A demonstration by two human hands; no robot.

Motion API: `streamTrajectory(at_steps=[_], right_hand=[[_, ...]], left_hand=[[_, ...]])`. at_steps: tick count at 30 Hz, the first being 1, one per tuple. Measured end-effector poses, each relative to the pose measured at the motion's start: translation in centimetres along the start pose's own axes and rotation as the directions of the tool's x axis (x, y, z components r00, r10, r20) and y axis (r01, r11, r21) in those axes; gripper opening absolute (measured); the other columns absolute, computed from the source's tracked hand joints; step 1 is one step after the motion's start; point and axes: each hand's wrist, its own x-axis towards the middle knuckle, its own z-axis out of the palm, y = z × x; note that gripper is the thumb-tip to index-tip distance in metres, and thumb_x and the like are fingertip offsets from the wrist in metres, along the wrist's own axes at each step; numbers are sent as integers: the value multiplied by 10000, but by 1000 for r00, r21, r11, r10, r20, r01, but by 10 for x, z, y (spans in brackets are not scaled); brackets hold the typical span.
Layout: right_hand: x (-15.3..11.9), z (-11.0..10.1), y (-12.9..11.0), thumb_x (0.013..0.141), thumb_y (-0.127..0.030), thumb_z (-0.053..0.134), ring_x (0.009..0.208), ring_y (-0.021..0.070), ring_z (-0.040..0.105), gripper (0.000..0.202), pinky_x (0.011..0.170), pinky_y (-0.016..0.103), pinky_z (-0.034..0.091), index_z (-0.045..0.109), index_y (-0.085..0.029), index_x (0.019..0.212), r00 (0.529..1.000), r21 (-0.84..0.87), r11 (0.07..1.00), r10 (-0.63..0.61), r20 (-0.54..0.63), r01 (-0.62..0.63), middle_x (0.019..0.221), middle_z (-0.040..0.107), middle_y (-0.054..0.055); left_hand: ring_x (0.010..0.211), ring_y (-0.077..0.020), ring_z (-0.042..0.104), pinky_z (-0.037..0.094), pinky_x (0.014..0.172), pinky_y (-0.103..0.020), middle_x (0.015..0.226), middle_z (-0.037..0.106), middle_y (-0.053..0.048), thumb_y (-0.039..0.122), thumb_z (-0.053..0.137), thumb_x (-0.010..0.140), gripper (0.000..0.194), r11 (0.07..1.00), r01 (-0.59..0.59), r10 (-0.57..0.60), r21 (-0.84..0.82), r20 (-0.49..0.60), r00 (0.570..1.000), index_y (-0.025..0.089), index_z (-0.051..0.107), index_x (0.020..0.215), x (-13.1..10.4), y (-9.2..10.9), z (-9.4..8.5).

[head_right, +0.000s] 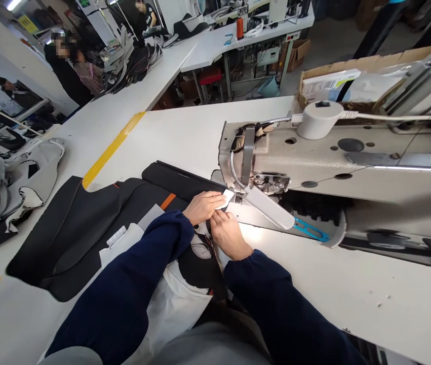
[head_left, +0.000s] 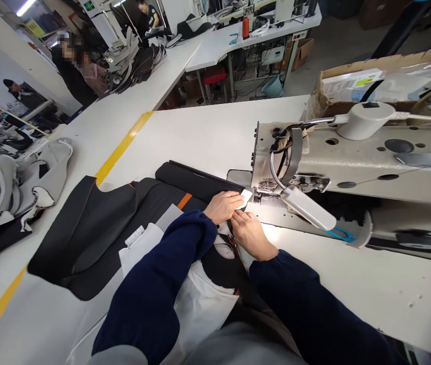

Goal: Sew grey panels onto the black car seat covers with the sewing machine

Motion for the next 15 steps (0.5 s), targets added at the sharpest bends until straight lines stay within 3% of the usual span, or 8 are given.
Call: streamTrajectory(at_steps=[8, 15], right_hand=[[-17, -12, 21, 830, -42, 437, 992, 222, 550, 244, 792, 319, 389, 657, -90, 924, 997, 17, 1000, 21, -75, -20, 972, 677, 120], [-21, -17, 21, 808, -32, 438, 993, 227, 566, 249, 808, 318, 405, 661, -78, 908, 996, 13, 1000, 0, -87, 1, 961, 684, 130]], left_hand=[[1213, -149, 459, 436, 948, -285, 1349, 525, 8, 206, 427, 934, 301, 998, 59, -60, 10, 58, 997, 212, 586, 1191, 27, 25, 0], [1144, -170, 481, 457, 879, -294, 1367, 503, 13, 251, 467, 919, 259, 996, 76, -80, 40, 109, 991, 231, 603, 1139, 30, 33, -10]])
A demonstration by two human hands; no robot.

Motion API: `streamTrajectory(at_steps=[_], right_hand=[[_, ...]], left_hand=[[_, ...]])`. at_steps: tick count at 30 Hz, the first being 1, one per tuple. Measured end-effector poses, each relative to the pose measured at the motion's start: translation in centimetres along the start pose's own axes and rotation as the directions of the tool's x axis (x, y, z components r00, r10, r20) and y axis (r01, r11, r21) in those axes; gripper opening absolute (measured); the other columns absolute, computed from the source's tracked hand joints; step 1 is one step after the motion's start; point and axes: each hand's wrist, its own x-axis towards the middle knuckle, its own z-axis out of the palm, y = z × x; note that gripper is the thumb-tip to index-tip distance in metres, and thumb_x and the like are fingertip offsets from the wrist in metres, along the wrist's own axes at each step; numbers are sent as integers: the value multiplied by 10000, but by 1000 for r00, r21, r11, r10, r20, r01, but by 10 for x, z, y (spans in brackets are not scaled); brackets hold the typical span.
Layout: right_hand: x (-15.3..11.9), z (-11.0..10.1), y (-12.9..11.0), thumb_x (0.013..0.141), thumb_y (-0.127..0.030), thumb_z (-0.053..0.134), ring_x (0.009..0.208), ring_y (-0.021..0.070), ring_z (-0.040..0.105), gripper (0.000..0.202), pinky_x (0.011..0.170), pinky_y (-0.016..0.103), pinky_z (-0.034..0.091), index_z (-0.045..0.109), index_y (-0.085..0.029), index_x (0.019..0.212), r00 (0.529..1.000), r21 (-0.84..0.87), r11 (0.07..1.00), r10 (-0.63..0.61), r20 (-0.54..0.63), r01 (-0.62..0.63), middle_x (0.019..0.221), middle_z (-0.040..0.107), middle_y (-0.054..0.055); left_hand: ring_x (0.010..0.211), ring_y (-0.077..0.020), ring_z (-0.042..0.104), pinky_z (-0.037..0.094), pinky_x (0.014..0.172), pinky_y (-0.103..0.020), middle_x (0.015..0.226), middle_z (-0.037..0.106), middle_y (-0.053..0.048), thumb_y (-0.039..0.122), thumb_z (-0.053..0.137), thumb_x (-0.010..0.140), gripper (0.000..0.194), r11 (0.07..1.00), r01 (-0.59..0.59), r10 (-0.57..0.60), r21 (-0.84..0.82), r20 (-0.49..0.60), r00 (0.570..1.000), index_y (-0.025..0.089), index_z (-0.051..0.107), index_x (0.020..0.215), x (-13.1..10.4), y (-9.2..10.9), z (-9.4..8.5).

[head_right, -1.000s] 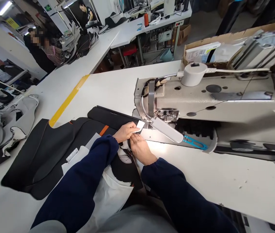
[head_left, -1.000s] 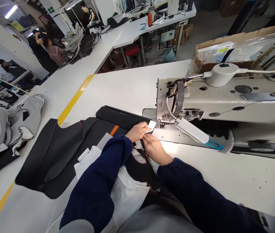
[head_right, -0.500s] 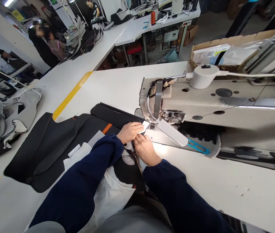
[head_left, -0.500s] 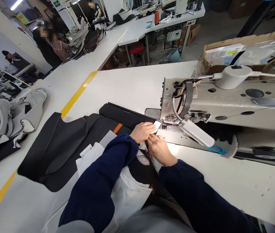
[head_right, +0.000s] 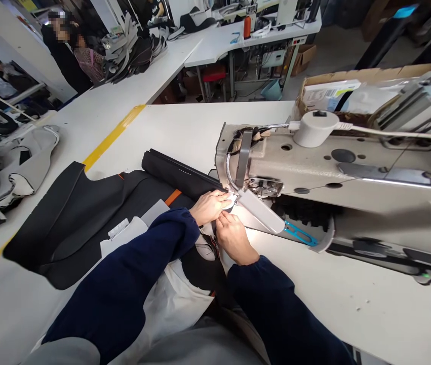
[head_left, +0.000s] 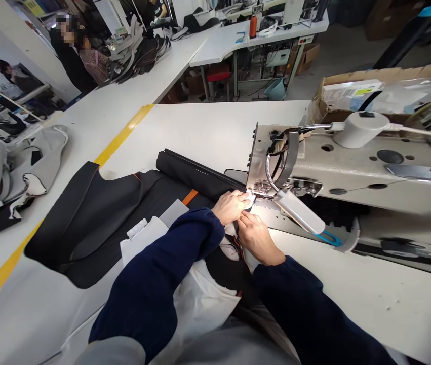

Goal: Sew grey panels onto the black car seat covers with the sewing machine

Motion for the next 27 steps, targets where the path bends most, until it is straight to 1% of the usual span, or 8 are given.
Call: streamTrajectory(at_steps=[5, 10, 14, 17, 19, 23, 25, 27], right_hand=[[0, -2, -1, 797, -40, 457, 984, 230, 568, 231, 801, 322, 399, 662, -81, 895, 1000, -11, 1000, 5, -7, -5, 969, 681, 138], [-3, 0, -1, 791, -35, 467, 944, 217, 581, 213, 818, 327, 389, 660, -97, 855, 999, 5, 1000, 17, 50, -18, 902, 685, 123], [-6, 0, -1, 795, -37, 478, 1032, 231, 560, 214, 826, 337, 374, 654, -97, 901, 997, -3, 1000, 5, 74, -5, 940, 685, 120], [-7, -2, -2, 804, -38, 471, 1026, 229, 555, 210, 802, 337, 366, 649, -106, 895, 998, -11, 1000, 2, 69, -1, 967, 679, 120], [-7, -5, -3, 807, -35, 465, 991, 220, 561, 201, 787, 333, 361, 645, -109, 857, 999, -13, 1000, -3, 53, 4, 951, 678, 118], [-7, -8, -3, 781, -15, 465, 907, 193, 571, 195, 753, 317, 347, 617, -129, 733, 1000, -20, 1000, -2, 13, 2, 828, 672, 85], [-7, -9, -3, 772, -12, 471, 894, 183, 574, 189, 754, 311, 344, 606, -134, 719, 1000, -15, 1000, 9, 18, -9, 812, 670, 71], [-7, -9, -1, 774, -16, 476, 921, 183, 577, 180, 779, 313, 344, 608, -133, 740, 999, -6, 1000, 26, 25, -26, 841, 677, 71]], left_hand=[[1145, -175, 469, 433, 879, -324, 1363, 506, 17, 258, 469, 917, 242, 1000, 8, -9, 24, 22, 1000, 243, 601, 1120, -1, 3, -5], [1112, -206, 482, 420, 864, -360, 1347, 520, -18, 226, 475, 906, 221, 999, -7, 7, 41, 13, 1000, 195, 621, 1070, 1, 8, -7], [1126, -212, 481, 425, 864, -365, 1364, 501, -38, 218, 464, 903, 266, 999, -23, 22, 29, 10, 1000, 190, 588, 1137, 0, 8, -11], [1170, -208, 467, 431, 883, -353, 1389, 476, -50, 222, 448, 906, 313, 1000, -30, 30, 4, 15, 999, 189, 555, 1198, -3, 8, -13], [1184, -207, 463, 425, 914, -354, 1390, 476, -52, 222, 437, 912, 316, 1000, -18, 18, -3, 8, 1000, 181, 557, 1201, -4, 10, -11], [1188, -208, 460, 406, 966, -352, 1377, 488, -58, 224, 448, 916, 310, 1000, 13, -13, -9, -32, 999, 166, 567, 1196, -3, 14, 0], [1189, -202, 452, 401, 974, -342, 1364, 498, -60, 234, 456, 919, 306, 1000, 14, -15, -23, -62, 998, 168, 570, 1194, -3, 14, 4], [1160, -195, 457, 406, 957, -335, 1331, 520, -60, 250, 436, 934, 293, 999, 15, -19, -40, -108, 994, 173, 583, 1176, -3, 14, 5]])
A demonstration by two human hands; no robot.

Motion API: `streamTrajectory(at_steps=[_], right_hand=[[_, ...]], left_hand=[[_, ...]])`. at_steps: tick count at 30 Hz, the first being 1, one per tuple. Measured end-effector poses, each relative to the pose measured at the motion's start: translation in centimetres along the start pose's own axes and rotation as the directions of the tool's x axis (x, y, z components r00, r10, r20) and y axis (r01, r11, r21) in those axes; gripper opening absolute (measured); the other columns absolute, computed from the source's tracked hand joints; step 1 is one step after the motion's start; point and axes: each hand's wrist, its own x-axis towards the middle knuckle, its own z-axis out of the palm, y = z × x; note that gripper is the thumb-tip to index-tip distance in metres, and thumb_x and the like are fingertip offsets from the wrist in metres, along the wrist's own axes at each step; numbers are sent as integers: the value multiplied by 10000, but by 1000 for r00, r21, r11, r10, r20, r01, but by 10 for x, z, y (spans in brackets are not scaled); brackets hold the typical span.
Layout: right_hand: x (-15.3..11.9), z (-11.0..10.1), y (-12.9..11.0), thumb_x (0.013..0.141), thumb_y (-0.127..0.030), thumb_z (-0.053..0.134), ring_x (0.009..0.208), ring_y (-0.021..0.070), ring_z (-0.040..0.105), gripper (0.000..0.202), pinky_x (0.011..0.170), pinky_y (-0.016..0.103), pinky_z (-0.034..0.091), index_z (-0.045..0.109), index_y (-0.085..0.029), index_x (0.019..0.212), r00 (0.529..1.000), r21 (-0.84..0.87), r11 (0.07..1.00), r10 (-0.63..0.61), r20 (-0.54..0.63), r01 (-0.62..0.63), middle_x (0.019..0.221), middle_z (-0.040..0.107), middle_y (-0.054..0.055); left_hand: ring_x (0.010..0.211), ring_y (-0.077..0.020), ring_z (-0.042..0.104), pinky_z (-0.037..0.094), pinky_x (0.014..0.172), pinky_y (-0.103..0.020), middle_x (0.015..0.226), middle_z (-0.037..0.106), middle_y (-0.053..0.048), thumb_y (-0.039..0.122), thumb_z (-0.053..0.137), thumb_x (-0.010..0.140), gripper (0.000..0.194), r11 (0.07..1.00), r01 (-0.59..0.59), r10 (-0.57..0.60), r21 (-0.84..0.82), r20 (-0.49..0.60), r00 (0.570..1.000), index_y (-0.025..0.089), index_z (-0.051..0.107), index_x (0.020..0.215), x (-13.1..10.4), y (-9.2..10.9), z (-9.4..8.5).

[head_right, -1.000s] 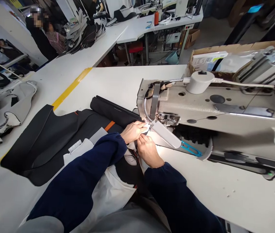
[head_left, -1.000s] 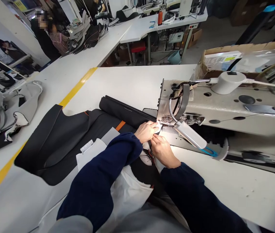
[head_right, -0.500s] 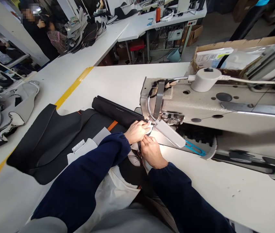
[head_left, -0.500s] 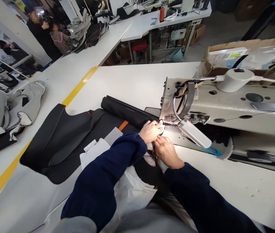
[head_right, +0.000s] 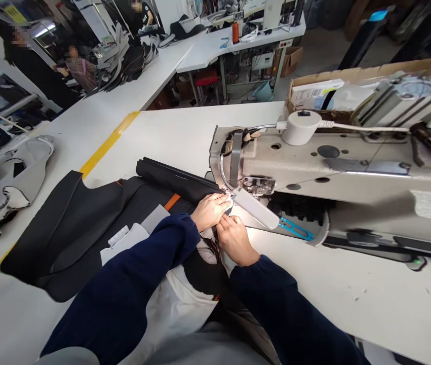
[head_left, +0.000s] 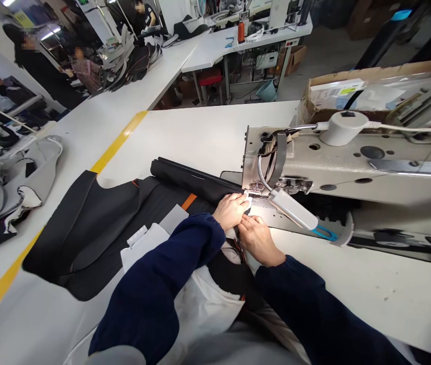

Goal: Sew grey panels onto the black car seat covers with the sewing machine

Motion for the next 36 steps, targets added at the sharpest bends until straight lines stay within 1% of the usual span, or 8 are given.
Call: streamTrajectory(at_steps=[3, 7, 13, 18, 22, 25, 30, 36], right_hand=[[0, 1, 3, 783, -16, 469, 972, 190, 578, 190, 801, 316, 344, 621, -131, 786, 1000, 0, 1000, 18, -1, -18, 900, 685, 86], [0, 2, 8, 785, -2, 455, 979, 187, 588, 220, 799, 309, 344, 629, -135, 767, 1000, -19, 999, 27, -3, -27, 905, 693, 85], [2, 5, 19, 844, -18, 421, 1040, 177, 589, 286, 834, 304, 351, 666, -131, 940, 996, -32, 997, 70, -53, -71, 1075, 684, 91], [1, 6, 27, 866, -50, 424, 963, 177, 610, 272, 849, 311, 375, 683, -128, 896, 996, -49, 996, 73, -53, -75, 998, 700, 96], [-5, 7, 28, 888, -78, 412, 1117, 224, 543, 292, 902, 372, 384, 653, -114, 1050, 998, 0, 999, 45, -38, -45, 1122, 660, 128], [-8, 5, 26, 902, -87, 403, 1078, 198, 566, 264, 906, 358, 408, 644, -137, 999, 999, 142, 989, -29, -35, 34, 1047, 679, 104], [-6, 0, 25, 881, -53, 402, 936, 166, 633, 251, 857, 308, 445, 629, -159, 902, 996, 254, 966, -34, -84, 54, 881, 698, 66], [-2, -2, 28, 887, -62, 406, 949, 163, 643, 244, 848, 300, 442, 628, -158, 916, 995, 259, 965, -11, -104, 37, 927, 709, 68]], left_hand=[[1029, -200, 489, 430, 859, -329, 1167, 587, -72, 263, 433, 929, 252, 999, 27, -28, -25, -31, 999, 181, 643, 1040, -2, 0, -5], [888, -197, 502, 425, 782, -324, 940, 600, -71, 233, 455, 895, 224, 999, 11, -10, -48, 25, 1000, 184, 671, 926, 0, -2, -10], [909, -199, 523, 435, 801, -323, 946, 605, -53, 236, 445, 900, 272, 996, 19, -14, -92, 53, 999, 215, 676, 1042, 10, -9, -8], [855, -160, 561, 446, 787, -270, 922, 590, -39, 305, 411, 932, 309, 968, 111, -92, -226, 94, 991, 230, 709, 901, -4, -7, -24], [829, -160, 584, 457, 723, -237, 916, 598, -39, 293, 382, 939, 321, 929, 259, -219, -265, 171, 961, 249, 619, 1151, -27, -1, -34], [823, -160, 591, 452, 712, -222, 906, 628, -25, 243, 436, 897, 431, 889, 308, -247, -339, 211, 946, 257, 496, 1323, -34, 0, -32], [723, -119, 571, 426, 684, -187, 780, 641, 6, 150, 441, 843, 433, 826, 278, -163, -491, 265, 950, 222, 599, 1240, -23, -8, -26], [746, -121, 566, 434, 696, -198, 794, 610, -3, 114, 402, 849, 435, 890, 165, -57, -425, 256, 965, 266, 649, 1172, -16, -21, -25]])
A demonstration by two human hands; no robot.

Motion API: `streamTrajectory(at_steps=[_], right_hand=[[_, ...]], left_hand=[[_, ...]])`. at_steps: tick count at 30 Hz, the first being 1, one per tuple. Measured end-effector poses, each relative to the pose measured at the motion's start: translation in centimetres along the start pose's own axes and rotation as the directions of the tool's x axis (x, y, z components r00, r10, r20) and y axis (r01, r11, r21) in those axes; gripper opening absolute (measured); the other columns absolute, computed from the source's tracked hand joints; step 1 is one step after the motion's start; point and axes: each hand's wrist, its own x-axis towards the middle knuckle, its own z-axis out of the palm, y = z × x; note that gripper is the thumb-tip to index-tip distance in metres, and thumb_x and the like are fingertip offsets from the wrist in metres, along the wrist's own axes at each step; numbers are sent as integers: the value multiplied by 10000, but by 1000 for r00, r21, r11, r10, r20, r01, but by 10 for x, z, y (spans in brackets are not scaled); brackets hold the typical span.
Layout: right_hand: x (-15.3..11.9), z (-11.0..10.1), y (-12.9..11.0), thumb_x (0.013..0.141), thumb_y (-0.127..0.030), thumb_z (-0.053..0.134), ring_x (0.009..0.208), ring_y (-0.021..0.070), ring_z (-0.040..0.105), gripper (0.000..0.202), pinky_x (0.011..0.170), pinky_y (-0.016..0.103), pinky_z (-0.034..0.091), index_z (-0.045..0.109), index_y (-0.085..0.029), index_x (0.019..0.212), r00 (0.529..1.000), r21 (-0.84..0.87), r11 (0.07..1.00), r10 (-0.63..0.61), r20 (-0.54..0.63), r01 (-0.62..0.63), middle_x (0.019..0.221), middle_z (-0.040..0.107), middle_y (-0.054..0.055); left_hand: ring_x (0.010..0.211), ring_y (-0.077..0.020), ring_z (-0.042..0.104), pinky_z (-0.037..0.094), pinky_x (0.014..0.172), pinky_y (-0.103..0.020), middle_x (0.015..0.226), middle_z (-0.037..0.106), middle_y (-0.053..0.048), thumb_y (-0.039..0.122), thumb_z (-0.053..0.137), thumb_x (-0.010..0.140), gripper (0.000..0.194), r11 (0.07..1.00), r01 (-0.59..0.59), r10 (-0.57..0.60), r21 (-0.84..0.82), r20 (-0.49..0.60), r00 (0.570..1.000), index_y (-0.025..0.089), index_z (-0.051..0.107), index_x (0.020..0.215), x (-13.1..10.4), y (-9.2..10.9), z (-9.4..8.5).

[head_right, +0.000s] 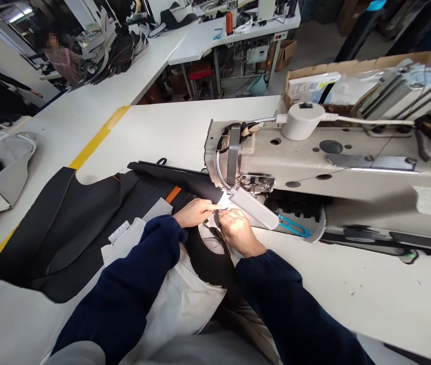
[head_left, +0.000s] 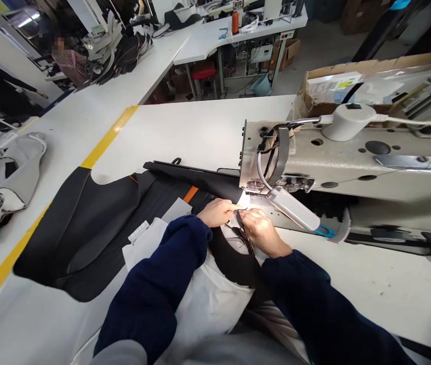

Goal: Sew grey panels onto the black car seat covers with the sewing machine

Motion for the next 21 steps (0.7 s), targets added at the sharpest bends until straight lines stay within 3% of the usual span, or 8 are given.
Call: streamTrajectory(at_steps=[3, 5, 8, 13, 18, 21], right_hand=[[1, -2, 3, 896, -76, 405, 970, 164, 639, 237, 842, 298, 445, 625, -162, 876, 1000, 6, 1000, 9, -1, -9, 948, 709, 72], [2, -3, 4, 901, -83, 398, 911, 162, 647, 248, 813, 298, 450, 614, -166, 812, 1000, 8, 1000, 18, -1, -18, 888, 707, 68], [2, -5, 5, 901, -96, 401, 843, 160, 647, 241, 787, 294, 454, 607, -162, 795, 1000, 10, 1000, 18, 10, -18, 836, 698, 65], [3, -5, 10, 886, -88, 424, 912, 170, 650, 215, 826, 297, 478, 626, -159, 870, 1000, 45, 999, 17, 25, -18, 912, 705, 71], [4, -5, 21, 897, -122, 400, 981, 204, 634, 240, 855, 352, 511, 633, -177, 899, 1000, 82, 996, 21, -5, -20, 950, 701, 85], [3, -8, 23, 925, -179, 403, 1043, 225, 599, 231, 884, 395, 501, 627, -186, 982, 998, 125, 991, 32, 50, -38, 1036, 678, 96]], left_hand=[[928, -161, 552, 438, 804, -254, 1008, 614, -47, 69, 394, 832, 462, 984, -126, 137, 124, -86, 987, 269, 657, 1154, -1, -5, 0], [1115, -192, 486, 405, 912, -309, 1214, 560, -61, 38, 406, 804, 498, 950, -248, 275, 192, -130, 953, 265, 632, 1186, -2, -9, 1], [1182, -174, 459, 362, 979, -332, 1265, 561, -46, 33, 394, 817, 499, 919, -359, 378, 164, -106, 920, 248, 598, 1217, -1, -13, 7], [1142, -173, 498, 358, 990, -333, 1183, 624, -40, 91, 393, 860, 422, 951, -297, 306, 84, -125, 944, 225, 604, 1200, 6, -16, 10], [1219, -191, 450, 298, 1056, -385, 1294, 546, -59, 86, 471, 791, 600, 975, -208, 210, 80, -18, 978, 247, 425, 1367, -3, -18, 1], [1274, -189, 404, 224, 1088, -438, 1342, 513, -30, 119, 477, 807, 551, 980, -184, 185, 72, -15, 983, 292, 449, 1329, -13, -17, 1]])
